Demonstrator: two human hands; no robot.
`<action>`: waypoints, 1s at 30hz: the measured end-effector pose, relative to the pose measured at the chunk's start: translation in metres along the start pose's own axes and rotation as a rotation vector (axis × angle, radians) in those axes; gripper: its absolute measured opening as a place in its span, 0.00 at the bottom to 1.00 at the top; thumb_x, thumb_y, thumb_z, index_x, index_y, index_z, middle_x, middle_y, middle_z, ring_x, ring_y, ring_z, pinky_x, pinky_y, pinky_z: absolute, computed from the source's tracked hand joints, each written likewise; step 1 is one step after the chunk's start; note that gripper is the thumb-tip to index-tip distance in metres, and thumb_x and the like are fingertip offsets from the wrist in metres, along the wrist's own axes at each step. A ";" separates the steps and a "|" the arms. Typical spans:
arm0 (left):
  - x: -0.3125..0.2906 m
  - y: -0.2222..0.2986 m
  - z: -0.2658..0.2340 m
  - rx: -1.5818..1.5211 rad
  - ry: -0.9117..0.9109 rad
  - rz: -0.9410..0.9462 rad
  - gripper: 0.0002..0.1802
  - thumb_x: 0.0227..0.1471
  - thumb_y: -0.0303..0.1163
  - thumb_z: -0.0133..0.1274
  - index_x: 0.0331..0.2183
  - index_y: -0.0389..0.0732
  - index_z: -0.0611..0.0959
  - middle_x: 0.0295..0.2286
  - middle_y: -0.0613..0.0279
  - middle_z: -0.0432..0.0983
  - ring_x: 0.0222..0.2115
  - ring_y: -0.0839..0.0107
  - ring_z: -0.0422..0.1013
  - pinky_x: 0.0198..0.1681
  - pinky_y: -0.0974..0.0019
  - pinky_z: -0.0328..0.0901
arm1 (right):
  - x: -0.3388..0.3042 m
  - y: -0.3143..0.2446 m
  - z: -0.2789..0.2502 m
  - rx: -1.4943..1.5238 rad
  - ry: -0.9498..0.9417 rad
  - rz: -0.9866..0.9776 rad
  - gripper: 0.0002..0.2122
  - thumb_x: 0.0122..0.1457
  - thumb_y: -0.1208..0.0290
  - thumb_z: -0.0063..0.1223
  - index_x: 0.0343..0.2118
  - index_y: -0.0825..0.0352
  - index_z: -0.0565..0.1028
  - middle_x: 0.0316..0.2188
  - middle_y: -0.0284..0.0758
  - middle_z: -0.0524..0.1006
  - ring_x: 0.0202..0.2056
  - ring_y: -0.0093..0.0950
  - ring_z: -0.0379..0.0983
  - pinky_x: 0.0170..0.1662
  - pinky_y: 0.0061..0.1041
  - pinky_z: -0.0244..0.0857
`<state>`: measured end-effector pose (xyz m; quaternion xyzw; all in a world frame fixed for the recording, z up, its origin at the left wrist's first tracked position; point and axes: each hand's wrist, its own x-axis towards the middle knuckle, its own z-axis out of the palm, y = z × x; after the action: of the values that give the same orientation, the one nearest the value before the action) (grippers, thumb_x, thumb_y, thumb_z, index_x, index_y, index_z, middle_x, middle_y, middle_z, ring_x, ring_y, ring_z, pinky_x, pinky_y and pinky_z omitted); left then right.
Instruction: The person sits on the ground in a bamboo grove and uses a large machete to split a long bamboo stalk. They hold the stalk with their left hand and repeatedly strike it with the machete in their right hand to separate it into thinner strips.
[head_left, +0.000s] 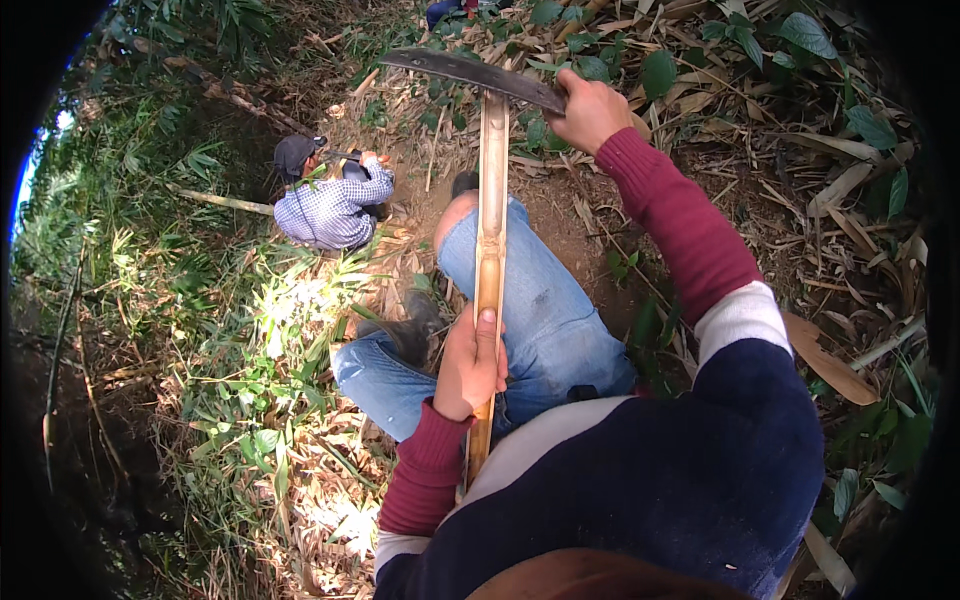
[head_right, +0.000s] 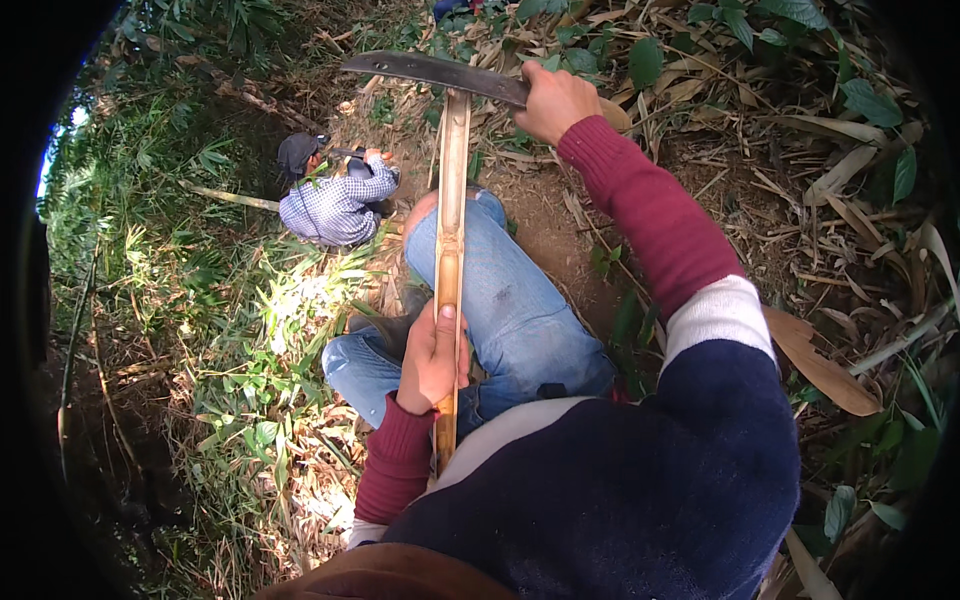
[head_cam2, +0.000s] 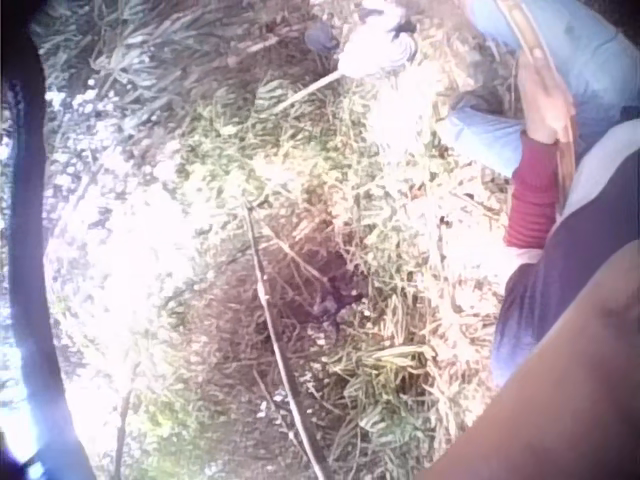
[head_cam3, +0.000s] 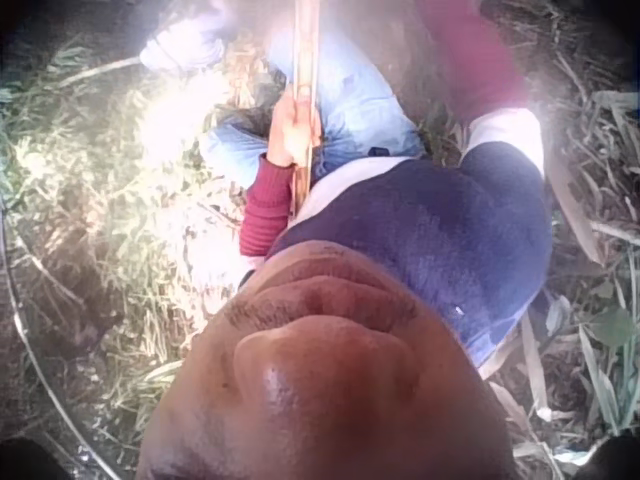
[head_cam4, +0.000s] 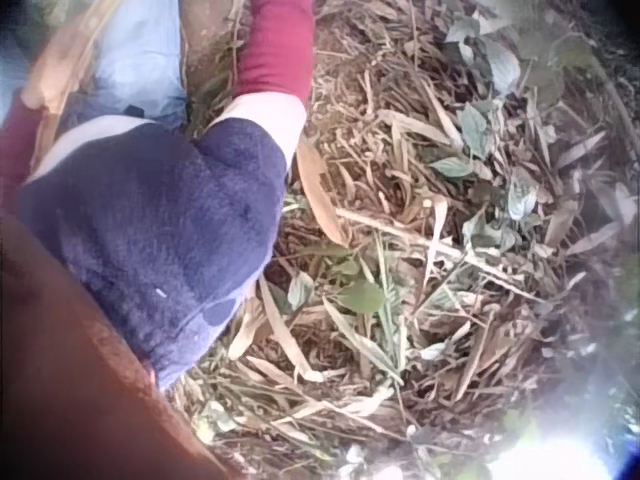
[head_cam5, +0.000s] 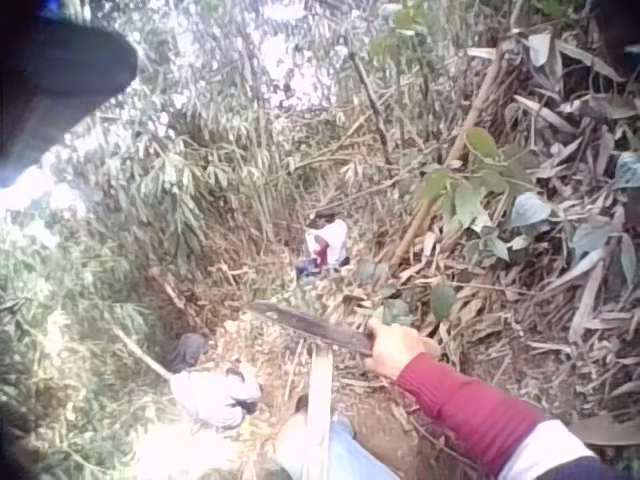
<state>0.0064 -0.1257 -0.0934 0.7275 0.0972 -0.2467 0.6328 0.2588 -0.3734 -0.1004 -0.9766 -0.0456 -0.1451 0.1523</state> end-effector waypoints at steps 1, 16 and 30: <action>0.002 -0.001 -0.001 -0.016 0.002 -0.003 0.21 0.72 0.46 0.33 0.35 0.39 0.69 0.12 0.67 0.63 0.08 0.79 0.60 0.12 0.73 0.58 | -0.008 -0.011 -0.006 0.028 -0.060 -0.033 0.15 0.50 0.66 0.64 0.39 0.61 0.71 0.24 0.40 0.79 0.29 0.43 0.79 0.35 0.45 0.72; 0.008 0.009 0.001 0.194 0.109 0.059 0.19 0.71 0.42 0.36 0.34 0.38 0.70 0.13 0.58 0.67 0.10 0.66 0.66 0.16 0.61 0.61 | -0.070 -0.019 -0.028 0.040 -0.188 -0.077 0.21 0.45 0.65 0.67 0.40 0.62 0.69 0.24 0.43 0.79 0.31 0.45 0.79 0.35 0.46 0.71; 0.012 0.013 0.003 0.216 0.081 0.044 0.20 0.72 0.45 0.33 0.37 0.39 0.69 0.13 0.67 0.65 0.10 0.77 0.63 0.13 0.71 0.59 | -0.120 -0.043 -0.012 0.168 -0.124 -0.141 0.21 0.44 0.65 0.67 0.38 0.61 0.67 0.24 0.40 0.78 0.32 0.46 0.77 0.37 0.45 0.70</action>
<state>0.0222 -0.1328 -0.0881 0.8028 0.0795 -0.2120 0.5517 0.1356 -0.3412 -0.1132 -0.9619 -0.1354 -0.0902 0.2197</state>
